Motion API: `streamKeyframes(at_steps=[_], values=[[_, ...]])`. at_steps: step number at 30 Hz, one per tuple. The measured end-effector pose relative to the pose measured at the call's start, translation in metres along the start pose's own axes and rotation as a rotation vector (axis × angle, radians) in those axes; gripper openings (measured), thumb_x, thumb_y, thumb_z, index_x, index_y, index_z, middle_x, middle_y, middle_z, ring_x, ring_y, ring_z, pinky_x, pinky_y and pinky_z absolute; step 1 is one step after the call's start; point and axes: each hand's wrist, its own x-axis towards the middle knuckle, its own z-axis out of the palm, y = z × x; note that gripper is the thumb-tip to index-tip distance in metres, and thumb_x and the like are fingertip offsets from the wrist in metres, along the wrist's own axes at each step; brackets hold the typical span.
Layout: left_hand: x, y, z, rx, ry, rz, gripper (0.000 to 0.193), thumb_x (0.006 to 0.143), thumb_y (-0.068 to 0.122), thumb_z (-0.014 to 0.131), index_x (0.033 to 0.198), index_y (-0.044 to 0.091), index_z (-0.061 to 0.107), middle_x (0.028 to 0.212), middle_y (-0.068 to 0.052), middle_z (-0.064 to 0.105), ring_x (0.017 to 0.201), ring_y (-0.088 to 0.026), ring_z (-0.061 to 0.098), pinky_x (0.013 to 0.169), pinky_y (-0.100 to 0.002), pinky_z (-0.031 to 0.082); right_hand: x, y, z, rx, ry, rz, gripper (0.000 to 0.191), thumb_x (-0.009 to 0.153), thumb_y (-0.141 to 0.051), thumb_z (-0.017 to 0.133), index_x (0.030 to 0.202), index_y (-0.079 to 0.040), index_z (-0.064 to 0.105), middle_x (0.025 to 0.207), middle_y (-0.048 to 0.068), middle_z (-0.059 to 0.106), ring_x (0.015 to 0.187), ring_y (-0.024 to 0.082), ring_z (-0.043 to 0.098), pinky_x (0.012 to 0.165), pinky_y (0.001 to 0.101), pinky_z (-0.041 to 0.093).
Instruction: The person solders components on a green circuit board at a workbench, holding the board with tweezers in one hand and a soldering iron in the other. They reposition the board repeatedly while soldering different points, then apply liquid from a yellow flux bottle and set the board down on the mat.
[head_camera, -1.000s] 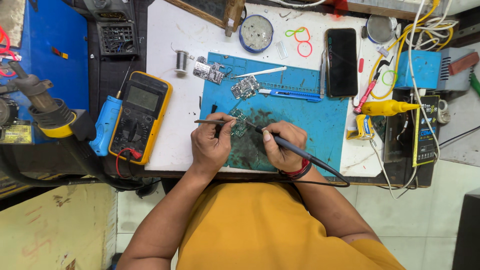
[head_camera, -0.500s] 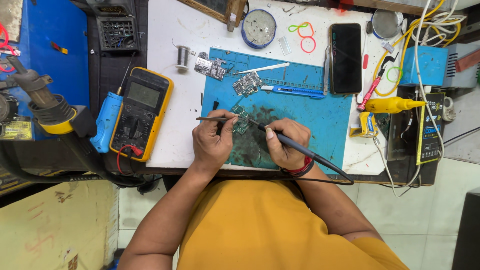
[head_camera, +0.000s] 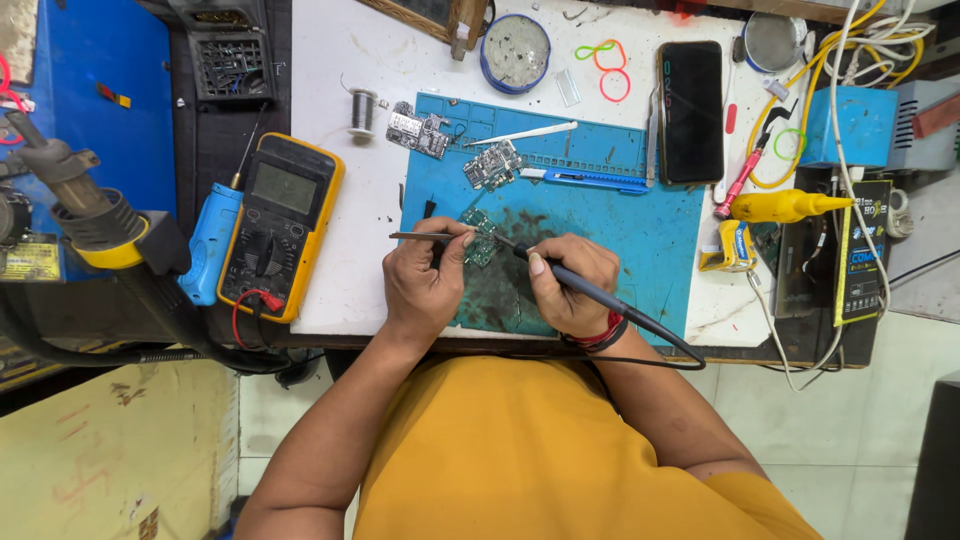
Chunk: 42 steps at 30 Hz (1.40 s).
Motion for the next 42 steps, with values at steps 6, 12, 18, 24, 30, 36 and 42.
streamKeyframes(at_steps=[6,12,18,24,30,36,42], values=[[-0.0003,0.0003,0.0008,-0.016,0.008,0.024,0.009,0.101,0.009,0.071,0.107,0.005,0.065,0.087,-0.004,0.074,0.071,-0.008,0.069,0.060,-0.024,0.052,-0.0007,0.0007,0.0001,0.018,0.006,-0.003,0.011,0.097,-0.009,0.066,0.088,-0.002,0.066,0.075,0.010,0.067,0.062,0.023,0.064,0.058,0.0318,0.048],[-0.0001,0.0003,0.0002,-0.003,0.003,-0.003,0.009,0.101,0.008,0.072,0.106,0.005,0.065,0.084,-0.004,0.074,0.068,-0.008,0.067,0.059,-0.024,0.050,-0.0016,0.0014,0.0001,0.006,0.003,0.005,0.010,0.096,-0.009,0.065,0.088,-0.002,0.066,0.075,0.010,0.067,0.062,0.023,0.064,0.058,0.0320,0.048],[-0.0008,-0.0004,0.0006,-0.027,0.007,0.024,0.008,0.101,0.008,0.071,0.107,0.005,0.065,0.086,-0.004,0.074,0.070,-0.007,0.067,0.059,-0.023,0.051,-0.0039,0.0025,-0.0006,0.017,0.030,0.000,0.011,0.096,-0.009,0.066,0.088,-0.002,0.065,0.075,0.010,0.066,0.062,0.023,0.064,0.059,0.0322,0.048],[-0.0015,-0.0004,-0.0004,-0.032,-0.006,0.008,0.009,0.101,0.008,0.070,0.107,0.004,0.065,0.085,-0.004,0.073,0.069,-0.007,0.066,0.059,-0.023,0.050,-0.0031,0.0028,0.0005,0.019,0.002,0.002,0.011,0.095,-0.009,0.065,0.087,-0.002,0.066,0.072,0.010,0.066,0.060,0.022,0.063,0.057,0.0318,0.047],[-0.0006,-0.0004,-0.0002,-0.018,-0.006,0.008,0.008,0.101,0.008,0.071,0.106,0.005,0.065,0.085,-0.004,0.074,0.069,-0.007,0.067,0.058,-0.023,0.050,-0.0018,0.0022,-0.0003,0.019,-0.012,-0.013,0.011,0.096,-0.009,0.065,0.088,-0.002,0.066,0.075,0.010,0.067,0.063,0.023,0.064,0.059,0.0317,0.048],[0.0002,-0.0003,0.0004,-0.028,-0.002,0.020,0.009,0.101,0.008,0.071,0.107,0.005,0.065,0.086,-0.004,0.074,0.070,-0.007,0.068,0.059,-0.023,0.050,-0.0014,0.0025,-0.0007,0.002,-0.022,0.005,0.011,0.095,-0.009,0.066,0.087,-0.002,0.067,0.073,0.010,0.067,0.060,0.022,0.063,0.058,0.0319,0.047],[-0.0005,-0.0004,-0.0002,-0.013,-0.004,-0.010,0.009,0.100,0.008,0.071,0.106,0.005,0.066,0.084,-0.004,0.074,0.067,-0.007,0.066,0.058,-0.023,0.049,-0.0010,0.0019,0.0000,0.007,-0.005,-0.001,0.011,0.096,-0.010,0.065,0.088,-0.002,0.066,0.074,0.010,0.066,0.062,0.023,0.064,0.059,0.0320,0.048]])
